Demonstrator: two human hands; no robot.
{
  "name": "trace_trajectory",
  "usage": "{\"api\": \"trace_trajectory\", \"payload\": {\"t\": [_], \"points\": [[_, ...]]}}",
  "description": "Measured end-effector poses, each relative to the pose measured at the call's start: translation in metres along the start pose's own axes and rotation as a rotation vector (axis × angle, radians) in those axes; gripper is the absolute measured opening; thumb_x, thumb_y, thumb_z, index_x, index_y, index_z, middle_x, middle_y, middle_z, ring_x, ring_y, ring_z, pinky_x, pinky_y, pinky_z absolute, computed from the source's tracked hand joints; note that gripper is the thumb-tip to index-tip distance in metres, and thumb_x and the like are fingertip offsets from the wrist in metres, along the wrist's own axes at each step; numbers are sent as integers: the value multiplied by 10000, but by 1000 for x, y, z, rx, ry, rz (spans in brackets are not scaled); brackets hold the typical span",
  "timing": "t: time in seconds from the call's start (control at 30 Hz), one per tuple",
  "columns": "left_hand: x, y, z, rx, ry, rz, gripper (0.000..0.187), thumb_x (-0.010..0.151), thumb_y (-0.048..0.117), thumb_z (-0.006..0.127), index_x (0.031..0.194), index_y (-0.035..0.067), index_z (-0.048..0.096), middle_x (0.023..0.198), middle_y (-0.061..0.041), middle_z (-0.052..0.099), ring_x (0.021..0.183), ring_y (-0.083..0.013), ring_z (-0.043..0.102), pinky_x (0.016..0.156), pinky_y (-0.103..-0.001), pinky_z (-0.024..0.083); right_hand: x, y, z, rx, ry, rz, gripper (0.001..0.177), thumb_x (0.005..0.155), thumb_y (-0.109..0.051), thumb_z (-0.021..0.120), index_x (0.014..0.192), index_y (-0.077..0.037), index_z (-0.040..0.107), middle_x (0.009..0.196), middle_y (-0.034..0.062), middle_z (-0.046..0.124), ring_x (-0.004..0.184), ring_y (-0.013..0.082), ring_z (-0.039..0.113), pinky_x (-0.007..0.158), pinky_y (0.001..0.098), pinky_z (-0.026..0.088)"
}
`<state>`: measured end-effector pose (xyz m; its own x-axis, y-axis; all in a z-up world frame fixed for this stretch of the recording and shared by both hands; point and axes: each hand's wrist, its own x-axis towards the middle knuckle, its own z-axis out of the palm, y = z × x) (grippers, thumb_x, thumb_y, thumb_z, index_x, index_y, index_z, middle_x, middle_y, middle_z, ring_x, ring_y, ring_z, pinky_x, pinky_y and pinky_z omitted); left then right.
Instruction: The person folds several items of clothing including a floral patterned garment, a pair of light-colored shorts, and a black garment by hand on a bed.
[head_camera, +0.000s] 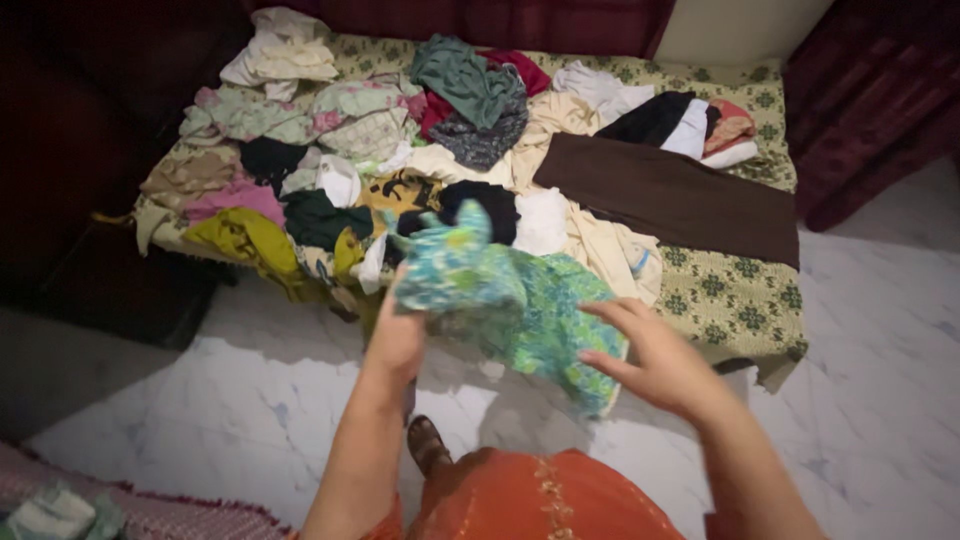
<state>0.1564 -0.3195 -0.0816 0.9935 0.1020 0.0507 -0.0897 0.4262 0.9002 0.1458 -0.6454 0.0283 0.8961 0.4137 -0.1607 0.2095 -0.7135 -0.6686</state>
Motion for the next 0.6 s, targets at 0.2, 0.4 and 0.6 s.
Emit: {"api": "trace_trajectory", "payload": {"t": [0.2, 0.4, 0.6], "points": [[-55, 79, 117, 261, -261, -154, 745, 759, 0, 799, 1386, 88, 406, 1263, 1, 575, 1121, -106, 590, 906, -303, 531, -3, -42, 28, 505, 206, -603, 894, 799, -310, 849, 1478, 7, 363, 1397, 165, 514, 1288, 250, 505, 1054, 402, 413], [-69, 77, 114, 0, -292, -174, 297, 946, 102, 701, 1223, 50, 609, 1126, -27, 666, 1019, -103, 639, 904, -278, 548, 4, -3, 49, 858, 214, -37, 503, 799, -245, 818, 1230, -30, 673, 1120, 60, 744, 1013, 162, 700, 907, 334, 566], [-68, 63, 94, 95, -158, -172, 117, 1000, 159, 679, 950, 53, 675, 865, 32, 668, 785, -63, 604, 741, -251, 516, 31, 5, 30, 1219, 117, -74, 308, 934, -188, 669, 1215, -63, 643, 1035, 31, 712, 933, 107, 658, 839, 277, 527]]}}
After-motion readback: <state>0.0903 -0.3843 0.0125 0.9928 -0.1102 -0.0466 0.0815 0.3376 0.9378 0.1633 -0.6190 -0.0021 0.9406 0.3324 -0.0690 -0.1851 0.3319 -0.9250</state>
